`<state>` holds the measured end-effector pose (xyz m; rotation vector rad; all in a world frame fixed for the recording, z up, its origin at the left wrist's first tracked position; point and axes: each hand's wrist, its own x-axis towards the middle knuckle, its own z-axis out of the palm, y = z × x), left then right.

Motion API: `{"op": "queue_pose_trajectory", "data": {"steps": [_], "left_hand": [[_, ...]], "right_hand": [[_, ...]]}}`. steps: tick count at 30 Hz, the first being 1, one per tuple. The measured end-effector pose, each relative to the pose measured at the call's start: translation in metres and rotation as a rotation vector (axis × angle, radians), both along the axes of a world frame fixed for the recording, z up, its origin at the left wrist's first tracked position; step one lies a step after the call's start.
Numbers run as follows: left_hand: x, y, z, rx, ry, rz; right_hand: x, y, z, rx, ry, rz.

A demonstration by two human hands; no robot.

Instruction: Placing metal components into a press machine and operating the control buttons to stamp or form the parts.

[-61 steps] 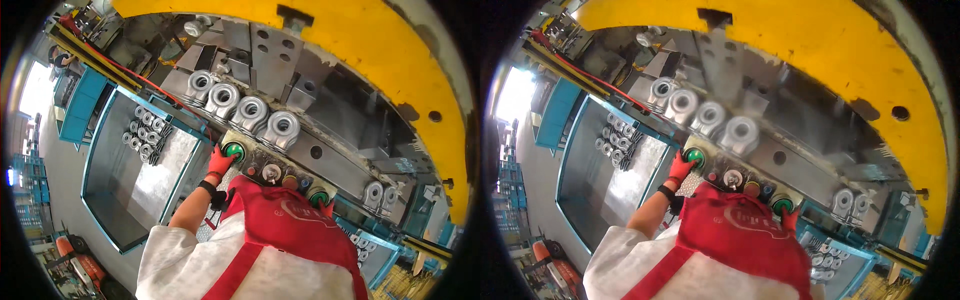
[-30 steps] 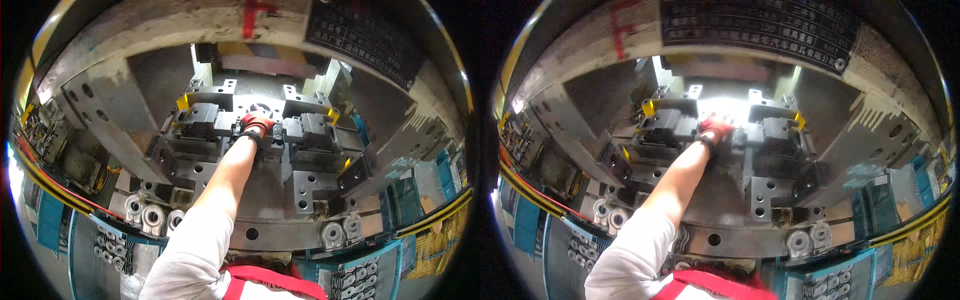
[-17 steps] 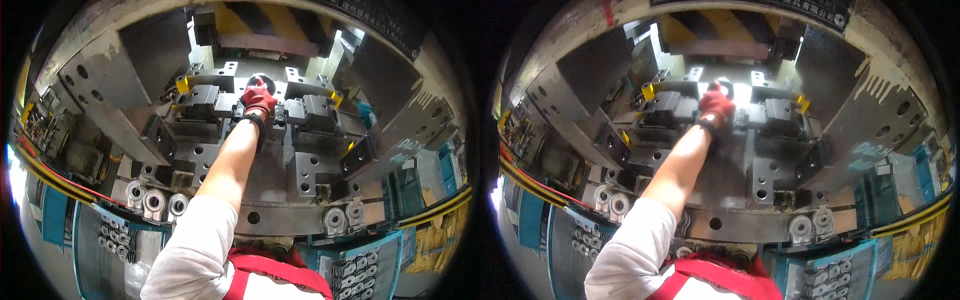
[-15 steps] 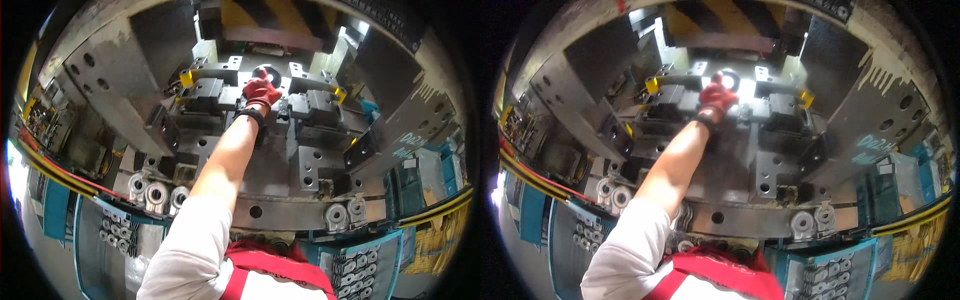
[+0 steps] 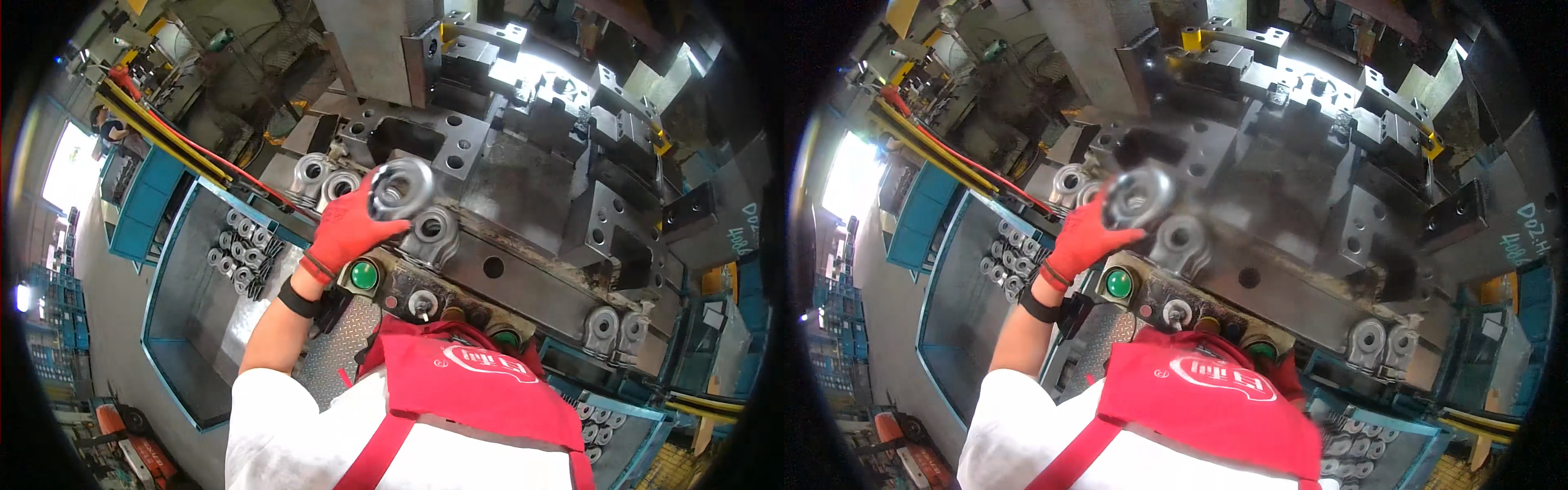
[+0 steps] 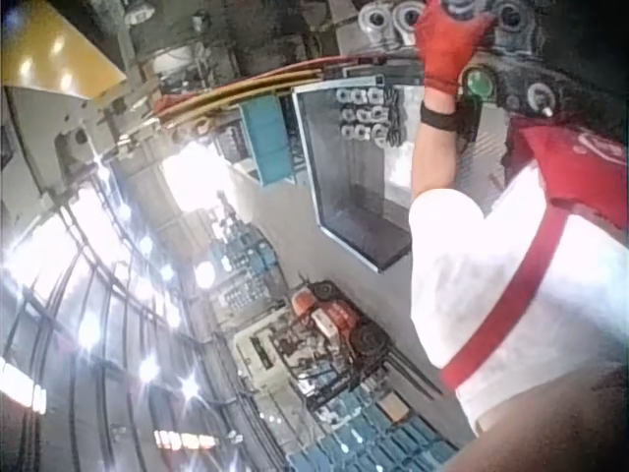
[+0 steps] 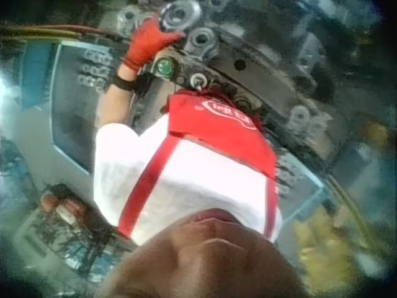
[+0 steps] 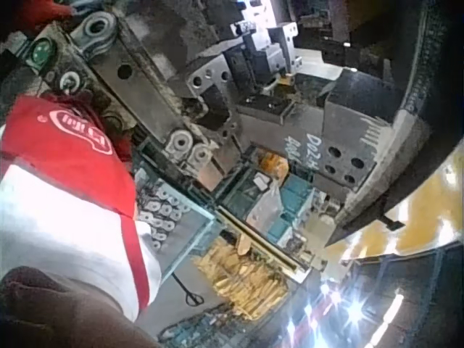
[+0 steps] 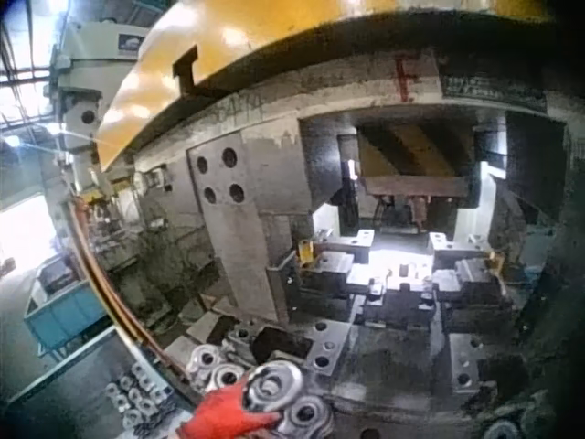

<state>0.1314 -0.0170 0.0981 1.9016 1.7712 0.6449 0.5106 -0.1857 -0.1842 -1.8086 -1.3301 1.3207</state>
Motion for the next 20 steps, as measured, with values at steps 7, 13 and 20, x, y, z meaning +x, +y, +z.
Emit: {"op": "queue_pose_trajectory", "data": {"steps": [7, 13, 20], "left_hand": [[-0.03, 0.03, -0.105, -0.033, 0.241, 0.133], [-0.01, 0.028, -0.147, 0.078, 0.592, 0.128], [-0.003, -0.022, -0.138, 0.408, 0.331, 0.147]], "right_hand": [[-0.002, -0.007, 0.031, -0.076, -0.129, 0.045], [0.002, -0.027, 0.057, -0.148, -0.235, 0.026], [-0.006, 0.001, 0.088, 0.174, -0.177, -0.083]]}}
